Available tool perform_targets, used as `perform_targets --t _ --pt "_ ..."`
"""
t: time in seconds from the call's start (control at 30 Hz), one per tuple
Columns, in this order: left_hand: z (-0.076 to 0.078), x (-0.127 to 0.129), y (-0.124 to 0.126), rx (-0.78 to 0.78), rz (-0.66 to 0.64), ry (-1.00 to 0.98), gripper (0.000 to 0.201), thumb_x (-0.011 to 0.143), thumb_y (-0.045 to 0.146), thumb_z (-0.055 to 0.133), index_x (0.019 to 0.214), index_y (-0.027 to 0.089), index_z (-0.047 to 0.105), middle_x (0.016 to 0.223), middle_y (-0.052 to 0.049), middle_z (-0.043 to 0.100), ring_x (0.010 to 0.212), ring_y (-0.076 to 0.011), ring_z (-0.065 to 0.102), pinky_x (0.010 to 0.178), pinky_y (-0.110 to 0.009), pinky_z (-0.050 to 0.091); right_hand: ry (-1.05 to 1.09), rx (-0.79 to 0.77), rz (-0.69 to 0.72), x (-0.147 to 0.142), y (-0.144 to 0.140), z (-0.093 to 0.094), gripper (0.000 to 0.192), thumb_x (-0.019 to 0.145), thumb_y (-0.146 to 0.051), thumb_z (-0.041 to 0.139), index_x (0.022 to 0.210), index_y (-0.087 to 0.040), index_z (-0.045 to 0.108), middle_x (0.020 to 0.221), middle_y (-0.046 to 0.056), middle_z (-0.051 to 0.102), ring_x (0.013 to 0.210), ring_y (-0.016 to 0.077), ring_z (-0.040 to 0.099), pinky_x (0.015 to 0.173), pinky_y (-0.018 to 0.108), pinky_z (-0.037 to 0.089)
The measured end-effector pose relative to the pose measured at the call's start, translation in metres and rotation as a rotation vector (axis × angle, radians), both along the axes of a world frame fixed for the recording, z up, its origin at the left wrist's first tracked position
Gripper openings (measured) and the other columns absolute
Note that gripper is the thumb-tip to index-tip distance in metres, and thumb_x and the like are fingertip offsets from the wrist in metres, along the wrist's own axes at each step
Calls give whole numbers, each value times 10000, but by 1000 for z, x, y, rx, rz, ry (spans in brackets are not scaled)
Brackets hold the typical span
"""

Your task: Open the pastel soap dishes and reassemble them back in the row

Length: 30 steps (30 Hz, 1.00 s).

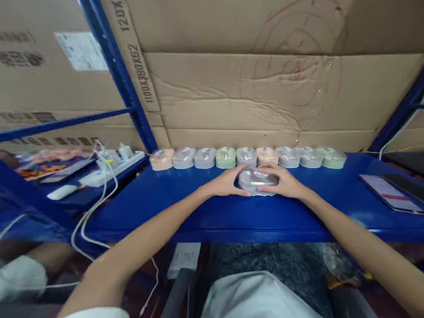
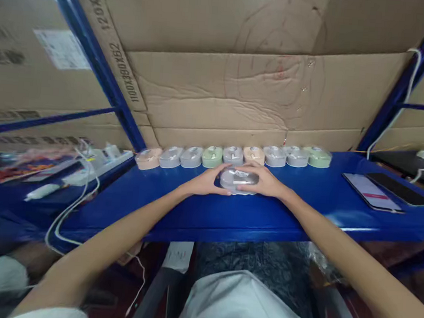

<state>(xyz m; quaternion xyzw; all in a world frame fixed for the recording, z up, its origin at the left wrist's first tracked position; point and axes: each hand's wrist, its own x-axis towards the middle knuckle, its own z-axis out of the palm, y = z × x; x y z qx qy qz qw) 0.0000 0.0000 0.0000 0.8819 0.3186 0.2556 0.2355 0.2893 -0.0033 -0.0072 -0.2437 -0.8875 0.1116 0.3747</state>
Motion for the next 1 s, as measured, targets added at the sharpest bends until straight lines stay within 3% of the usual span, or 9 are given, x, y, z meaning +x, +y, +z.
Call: perform_targets --t 0.13,0.3,0.77,1.0 --pt "2 0 -1 38 -64 39 1129 834 681 849 1730 281 290 1782 -166 344 1620 -440 368 1316 -653 295 -25 -5 -3 -1 -1 2 637 923 -570 820 1511 -379 666 1417 108 655 1342 349 649 1191 612 494" --pt "6 0 -3 81 -138 103 1073 920 704 756 1750 304 206 1812 -141 278 1647 -404 325 1341 -624 258 -72 -12 26 0 -3 2 657 959 -562 779 1572 -409 598 1478 107 608 1384 347 617 1210 625 483" --pt "6 -2 -3 183 -97 203 1092 934 780 676 1748 242 186 1781 -211 307 1637 -445 314 1314 -676 279 -193 -9 6 -1 -6 4 933 854 -644 853 1668 -411 462 1547 113 541 1445 373 555 1233 604 458" --pt "11 -1 -6 191 -71 254 1116 927 785 673 1744 188 202 1774 -239 312 1632 -454 324 1315 -665 281 -199 -63 1 0 -6 5 894 878 -668 817 1663 -423 466 1521 106 537 1445 362 543 1245 594 434"
